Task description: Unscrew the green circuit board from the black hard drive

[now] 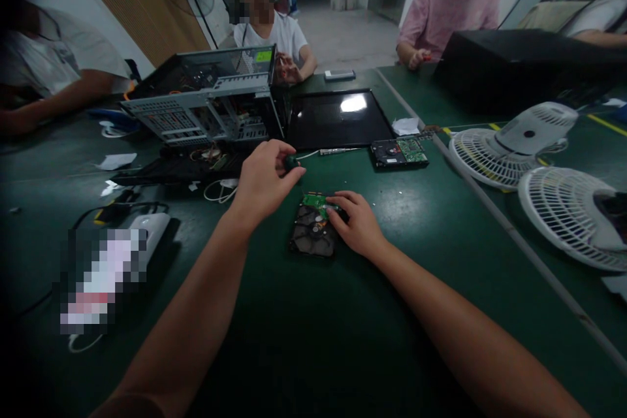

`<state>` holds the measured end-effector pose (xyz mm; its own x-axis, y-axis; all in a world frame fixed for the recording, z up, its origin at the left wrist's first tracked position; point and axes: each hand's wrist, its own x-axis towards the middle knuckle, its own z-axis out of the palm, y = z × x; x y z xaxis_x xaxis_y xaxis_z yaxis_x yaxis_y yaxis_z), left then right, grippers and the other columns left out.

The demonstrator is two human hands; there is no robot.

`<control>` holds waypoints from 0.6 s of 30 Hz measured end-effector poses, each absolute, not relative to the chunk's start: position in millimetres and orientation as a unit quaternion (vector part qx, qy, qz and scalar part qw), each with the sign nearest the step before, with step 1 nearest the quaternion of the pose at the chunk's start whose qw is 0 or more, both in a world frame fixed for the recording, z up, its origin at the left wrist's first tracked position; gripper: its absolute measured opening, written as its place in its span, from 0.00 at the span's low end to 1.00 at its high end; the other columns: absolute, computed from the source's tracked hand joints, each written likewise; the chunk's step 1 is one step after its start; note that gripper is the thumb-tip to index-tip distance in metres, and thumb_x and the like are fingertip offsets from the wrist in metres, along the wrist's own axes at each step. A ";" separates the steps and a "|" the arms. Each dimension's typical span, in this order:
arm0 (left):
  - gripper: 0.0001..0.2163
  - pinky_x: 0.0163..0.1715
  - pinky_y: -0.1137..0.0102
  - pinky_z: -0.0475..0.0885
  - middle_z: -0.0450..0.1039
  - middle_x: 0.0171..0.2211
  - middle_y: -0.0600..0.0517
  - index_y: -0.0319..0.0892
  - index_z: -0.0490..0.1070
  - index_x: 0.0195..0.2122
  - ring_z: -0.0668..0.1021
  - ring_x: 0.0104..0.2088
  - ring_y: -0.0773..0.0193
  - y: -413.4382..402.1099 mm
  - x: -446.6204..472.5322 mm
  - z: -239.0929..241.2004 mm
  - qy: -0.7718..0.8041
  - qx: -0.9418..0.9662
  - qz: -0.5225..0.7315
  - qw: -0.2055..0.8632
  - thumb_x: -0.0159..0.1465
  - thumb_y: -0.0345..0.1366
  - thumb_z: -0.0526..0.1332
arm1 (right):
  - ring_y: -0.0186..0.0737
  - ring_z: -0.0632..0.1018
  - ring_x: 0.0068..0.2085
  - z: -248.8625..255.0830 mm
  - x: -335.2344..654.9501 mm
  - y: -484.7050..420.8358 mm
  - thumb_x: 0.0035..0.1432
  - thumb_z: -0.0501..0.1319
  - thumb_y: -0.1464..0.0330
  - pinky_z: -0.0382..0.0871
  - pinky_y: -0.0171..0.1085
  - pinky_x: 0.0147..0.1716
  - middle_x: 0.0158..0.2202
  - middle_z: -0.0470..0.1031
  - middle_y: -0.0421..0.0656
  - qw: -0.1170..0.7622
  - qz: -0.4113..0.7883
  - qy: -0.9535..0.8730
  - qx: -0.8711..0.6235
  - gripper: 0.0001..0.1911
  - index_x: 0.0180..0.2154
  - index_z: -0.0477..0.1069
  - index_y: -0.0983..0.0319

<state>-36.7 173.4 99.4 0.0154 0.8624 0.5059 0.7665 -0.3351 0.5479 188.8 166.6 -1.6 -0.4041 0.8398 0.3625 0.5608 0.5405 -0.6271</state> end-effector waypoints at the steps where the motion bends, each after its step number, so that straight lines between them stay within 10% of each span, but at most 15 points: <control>1: 0.13 0.43 0.65 0.75 0.74 0.42 0.50 0.44 0.73 0.46 0.76 0.40 0.60 173.6 -37.6 99.0 0.565 0.714 0.406 0.076 0.61 0.32 0.69 | 0.51 0.75 0.58 -2.0 189.2 166.9 0.68 0.60 0.61 0.69 0.56 0.60 0.57 0.74 0.49 0.334 0.211 -0.812 -0.430 0.15 0.53 0.76 0.55; 10: 0.15 0.46 0.60 0.73 0.80 0.46 0.50 0.49 0.79 0.49 0.78 0.41 0.57 168.5 -41.7 112.2 0.536 0.750 0.378 0.081 0.61 0.29 0.66 | 0.51 0.75 0.58 -0.9 188.7 167.2 0.68 0.60 0.61 0.70 0.57 0.59 0.56 0.75 0.48 0.342 0.210 -0.810 -0.427 0.15 0.53 0.76 0.54; 18: 0.15 0.38 0.67 0.81 0.77 0.47 0.48 0.44 0.75 0.50 0.79 0.43 0.61 176.0 -35.6 96.1 0.456 0.643 0.476 0.390 0.62 0.29 0.62 | 0.50 0.75 0.58 -1.3 188.3 166.3 0.68 0.60 0.61 0.69 0.56 0.60 0.56 0.75 0.48 0.339 0.205 -0.813 -0.427 0.15 0.53 0.76 0.55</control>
<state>-35.6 176.0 96.1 0.1307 0.9578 0.2561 0.2147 -0.2796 0.9358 188.3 166.3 -1.3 -0.4056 0.8333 0.3757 0.5556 0.5511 -0.6226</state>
